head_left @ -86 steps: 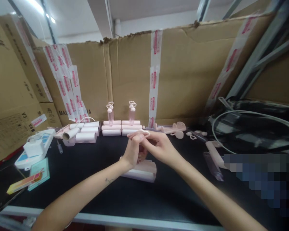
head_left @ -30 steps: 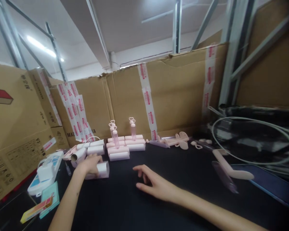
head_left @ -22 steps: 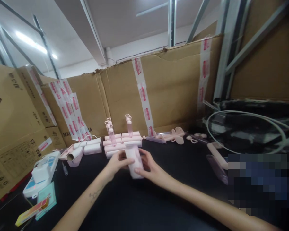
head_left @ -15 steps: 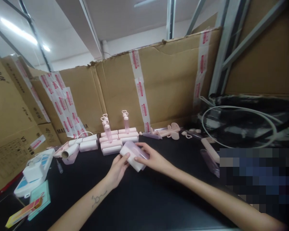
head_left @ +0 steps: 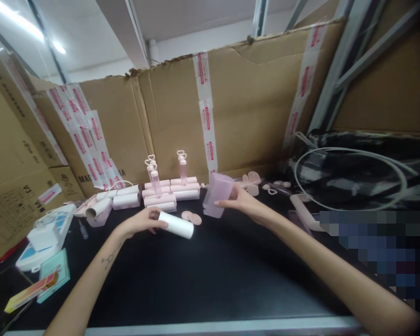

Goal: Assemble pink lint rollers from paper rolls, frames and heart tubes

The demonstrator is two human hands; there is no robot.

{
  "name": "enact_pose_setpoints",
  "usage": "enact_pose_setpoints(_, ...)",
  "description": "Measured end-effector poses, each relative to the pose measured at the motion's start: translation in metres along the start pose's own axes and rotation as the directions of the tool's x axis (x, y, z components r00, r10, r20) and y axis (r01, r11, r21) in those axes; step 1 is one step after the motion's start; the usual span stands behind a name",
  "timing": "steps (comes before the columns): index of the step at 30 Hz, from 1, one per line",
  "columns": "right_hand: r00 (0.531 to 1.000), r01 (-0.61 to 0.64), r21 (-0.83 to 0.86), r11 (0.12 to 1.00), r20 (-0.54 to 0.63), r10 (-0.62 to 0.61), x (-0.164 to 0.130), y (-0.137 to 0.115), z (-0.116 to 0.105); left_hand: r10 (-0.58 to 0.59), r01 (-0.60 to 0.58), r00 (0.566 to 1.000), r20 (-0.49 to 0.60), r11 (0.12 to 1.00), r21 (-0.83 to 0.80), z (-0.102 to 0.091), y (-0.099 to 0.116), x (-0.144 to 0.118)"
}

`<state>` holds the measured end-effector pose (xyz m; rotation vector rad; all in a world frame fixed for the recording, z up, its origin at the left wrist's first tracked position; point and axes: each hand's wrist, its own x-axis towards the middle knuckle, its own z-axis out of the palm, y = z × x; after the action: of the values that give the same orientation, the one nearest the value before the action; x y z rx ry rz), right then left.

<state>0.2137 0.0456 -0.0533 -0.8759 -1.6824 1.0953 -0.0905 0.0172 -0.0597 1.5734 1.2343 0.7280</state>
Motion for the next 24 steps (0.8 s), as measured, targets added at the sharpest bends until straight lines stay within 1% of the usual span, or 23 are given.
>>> enact_pose_setpoints(2, 0.998, 0.018, 0.045, 0.999, 0.061, -0.021, -0.006, -0.001, 0.01, 0.027, -0.025, 0.998, -0.052, 0.999, 0.042, -0.015, 0.006, -0.007)
enact_pose_setpoints(4, 0.989, 0.024, 0.066, 0.998, 0.144, -0.033, -0.015, 0.005, 0.03, 0.08, -0.067, 0.986, -0.147, 0.993, 0.094, -0.027, 0.012, -0.013)
enact_pose_setpoints(7, 0.973, 0.073, 0.041, 0.996, 0.217, -0.08, -0.029, 0.022, 0.064, 0.184, -0.124, 0.936, -0.299, 0.97, 0.209, -0.037, 0.018, -0.017)
enact_pose_setpoints(9, 0.957, 0.089, -0.004, 0.996, 0.277, -0.084, -0.037, 0.031, 0.079, 0.246, -0.141, 0.908, -0.339, 0.942, 0.306, -0.038, 0.019, -0.017)
enact_pose_setpoints(10, 0.95, 0.087, -0.031, 0.996, 0.303, -0.073, -0.04, 0.033, 0.083, 0.26, -0.143, 0.907, -0.331, 0.93, 0.338, -0.038, 0.019, -0.017)
enact_pose_setpoints(12, 0.948, 0.086, -0.079, 0.993, 0.312, -0.058, -0.044, 0.033, 0.084, 0.251, -0.137, 0.926, -0.281, 0.919, 0.369, -0.034, 0.016, -0.015)
enact_pose_setpoints(15, 0.952, 0.147, -0.112, 0.983, 0.285, -0.11, -0.046, 0.024, 0.076, 0.194, -0.101, 0.958, -0.212, 0.918, 0.383, -0.027, 0.011, -0.013)
enact_pose_setpoints(17, 0.943, 0.213, -0.172, 0.962, 0.293, -0.157, -0.045, 0.016, 0.07, 0.179, -0.09, 0.964, -0.195, 0.915, 0.393, -0.024, 0.007, -0.011)
enact_pose_setpoints(19, 0.928, 0.29, -0.294, 0.911, 0.32, -0.192, -0.043, 0.011, 0.066, 0.2, -0.099, 0.958, -0.204, 0.903, 0.418, -0.022, 0.004, -0.01)
enact_pose_setpoints(21, 0.9, 0.373, -0.403, 0.836, 0.376, -0.221, -0.042, 0.009, 0.064, 0.236, -0.118, 0.949, -0.21, 0.882, 0.457, -0.021, 0.001, -0.009)
enact_pose_setpoints(23, 0.868, 0.439, -0.458, 0.773, 0.439, -0.233, -0.042, 0.009, 0.065, 0.27, -0.14, 0.943, -0.192, 0.851, 0.506, -0.022, -0.001, -0.009)
enact_pose_setpoints(24, 0.861, 0.454, -0.478, 0.752, 0.454, -0.231, -0.044, 0.01, 0.066, 0.289, -0.153, 0.941, -0.175, 0.826, 0.542, -0.023, -0.002, -0.009)
